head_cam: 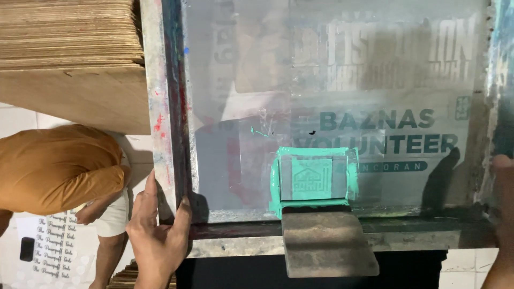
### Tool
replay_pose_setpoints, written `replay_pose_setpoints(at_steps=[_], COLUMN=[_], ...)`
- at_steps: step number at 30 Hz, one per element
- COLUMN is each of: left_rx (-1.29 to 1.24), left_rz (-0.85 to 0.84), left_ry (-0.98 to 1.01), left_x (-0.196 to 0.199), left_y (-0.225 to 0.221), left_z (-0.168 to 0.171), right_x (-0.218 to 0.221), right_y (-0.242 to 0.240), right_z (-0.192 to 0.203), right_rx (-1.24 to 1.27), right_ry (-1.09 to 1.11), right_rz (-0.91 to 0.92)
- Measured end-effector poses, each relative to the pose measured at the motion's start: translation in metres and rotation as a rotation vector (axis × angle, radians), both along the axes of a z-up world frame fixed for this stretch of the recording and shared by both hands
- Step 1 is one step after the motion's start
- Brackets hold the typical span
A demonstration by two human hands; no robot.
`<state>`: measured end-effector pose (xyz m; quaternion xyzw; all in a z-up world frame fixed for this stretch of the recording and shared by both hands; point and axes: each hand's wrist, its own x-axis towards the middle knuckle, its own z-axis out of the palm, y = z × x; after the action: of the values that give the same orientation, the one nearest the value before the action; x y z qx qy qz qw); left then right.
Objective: Screen printing a logo onto a black t-shirt using a manual screen and squeegee
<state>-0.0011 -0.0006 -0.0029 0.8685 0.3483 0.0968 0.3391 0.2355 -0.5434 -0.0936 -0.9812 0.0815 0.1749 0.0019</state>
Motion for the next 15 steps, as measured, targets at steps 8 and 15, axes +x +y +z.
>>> replay_pose_setpoints(at_steps=[8,15], left_rx=[-0.044,-0.087], left_rz=[0.021,0.056], left_ry=[-0.012,-0.025], left_x=[0.004,0.003], left_y=[-0.004,-0.005], left_z=[0.003,0.002], right_x=[-0.029,-0.028], right_y=[0.061,0.077], right_z=[0.062,0.076], right_rx=[0.546,0.494], right_ry=[-0.250,-0.329], right_rz=[-0.197,0.029])
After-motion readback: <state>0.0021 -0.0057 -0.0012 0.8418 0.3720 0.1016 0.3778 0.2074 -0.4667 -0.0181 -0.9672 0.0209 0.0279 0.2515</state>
